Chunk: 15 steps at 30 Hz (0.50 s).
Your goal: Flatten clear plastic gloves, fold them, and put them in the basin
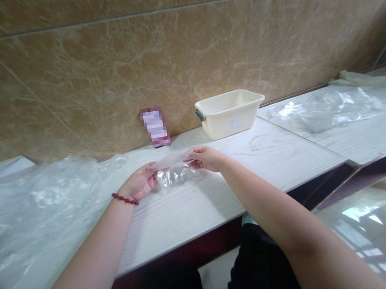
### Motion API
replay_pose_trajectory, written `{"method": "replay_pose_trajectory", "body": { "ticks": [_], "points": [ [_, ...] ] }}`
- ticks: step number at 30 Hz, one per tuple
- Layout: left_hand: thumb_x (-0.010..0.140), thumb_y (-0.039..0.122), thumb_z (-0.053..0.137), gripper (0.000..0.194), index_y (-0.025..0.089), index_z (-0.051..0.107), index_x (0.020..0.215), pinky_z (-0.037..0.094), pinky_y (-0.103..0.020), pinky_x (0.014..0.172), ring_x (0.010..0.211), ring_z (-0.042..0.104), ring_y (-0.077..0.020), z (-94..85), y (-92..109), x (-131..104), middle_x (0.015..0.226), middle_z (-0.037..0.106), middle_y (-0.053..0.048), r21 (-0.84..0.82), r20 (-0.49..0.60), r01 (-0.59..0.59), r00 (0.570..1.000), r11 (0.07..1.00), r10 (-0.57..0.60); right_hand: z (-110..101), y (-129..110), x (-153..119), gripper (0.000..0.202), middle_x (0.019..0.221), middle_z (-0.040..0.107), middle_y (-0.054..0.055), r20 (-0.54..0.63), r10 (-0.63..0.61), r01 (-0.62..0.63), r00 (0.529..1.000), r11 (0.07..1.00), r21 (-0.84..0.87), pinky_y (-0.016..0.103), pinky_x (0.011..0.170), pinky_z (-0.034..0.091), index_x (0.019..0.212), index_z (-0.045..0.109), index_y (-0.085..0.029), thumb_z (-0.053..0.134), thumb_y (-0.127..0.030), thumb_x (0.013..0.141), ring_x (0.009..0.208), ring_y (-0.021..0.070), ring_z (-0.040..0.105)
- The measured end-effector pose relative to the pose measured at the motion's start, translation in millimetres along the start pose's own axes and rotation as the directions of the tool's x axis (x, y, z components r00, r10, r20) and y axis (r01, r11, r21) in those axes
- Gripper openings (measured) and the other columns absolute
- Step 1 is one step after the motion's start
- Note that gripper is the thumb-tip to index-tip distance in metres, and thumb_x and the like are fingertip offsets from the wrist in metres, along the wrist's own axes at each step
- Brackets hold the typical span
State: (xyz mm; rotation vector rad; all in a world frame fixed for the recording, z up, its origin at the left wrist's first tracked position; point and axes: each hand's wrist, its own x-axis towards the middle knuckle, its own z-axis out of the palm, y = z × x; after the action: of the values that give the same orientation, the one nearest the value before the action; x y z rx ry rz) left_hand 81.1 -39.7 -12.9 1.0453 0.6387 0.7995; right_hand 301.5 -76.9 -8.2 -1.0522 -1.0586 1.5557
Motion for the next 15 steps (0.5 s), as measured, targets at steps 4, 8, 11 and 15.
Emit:
{"method": "replay_pose_trajectory", "body": {
  "ticks": [4,8,11,15],
  "points": [
    [0.071,0.006,0.049,0.015,0.015,0.058,0.077,0.046,-0.022,0.057,0.064,0.058,-0.0105,3.7,1.7,-3.4,0.08,0.063,-0.004,-0.012,-0.04,0.002,0.999,1.0,-0.003,1.9,-1.2,0.5,0.014,0.057,0.059,-0.001,-0.028,-0.034,0.035,0.999,0.999,0.04,0.015,0.051,0.044,0.059,0.055,-0.014,0.05,-0.004,0.067,0.054,0.0061,0.056],
    [0.069,0.004,0.045,0.027,0.018,0.053,0.091,0.046,-0.026,0.058,0.061,0.057,-0.0116,4.8,5.3,-7.2,0.072,0.06,-0.002,-0.054,0.048,0.039,0.998,0.998,-0.037,2.9,-1.6,1.1,0.016,0.058,0.059,0.0,-0.064,-0.076,0.077,0.995,0.997,0.016,0.016,0.052,0.042,0.055,0.053,-0.013,0.048,-0.001,0.064,0.054,0.0061,0.055],
    [0.068,0.009,0.042,0.034,0.019,0.046,0.1,0.045,-0.032,0.06,0.06,0.057,-0.0142,4.5,7.5,-8.8,0.068,0.058,-0.002,-0.143,0.129,0.125,0.986,0.982,-0.107,2.5,-0.5,2.5,0.015,0.059,0.06,0.001,-0.113,-0.087,0.083,0.99,0.996,-0.035,0.015,0.047,0.038,0.055,0.053,-0.013,0.048,-0.003,0.064,0.053,0.0068,0.054],
    [0.071,0.02,0.039,0.025,0.015,0.048,0.094,0.044,-0.033,0.061,0.063,0.057,-0.017,7.5,8.1,-9.8,0.07,0.057,-0.005,-0.253,0.2,0.244,0.96,0.936,-0.197,1.8,1.0,3.9,0.012,0.059,0.059,0.0,-0.133,-0.122,0.115,0.984,0.992,-0.06,0.016,0.046,0.036,0.055,0.05,-0.014,0.05,-0.005,0.063,0.055,0.0078,0.055]
  ]
}}
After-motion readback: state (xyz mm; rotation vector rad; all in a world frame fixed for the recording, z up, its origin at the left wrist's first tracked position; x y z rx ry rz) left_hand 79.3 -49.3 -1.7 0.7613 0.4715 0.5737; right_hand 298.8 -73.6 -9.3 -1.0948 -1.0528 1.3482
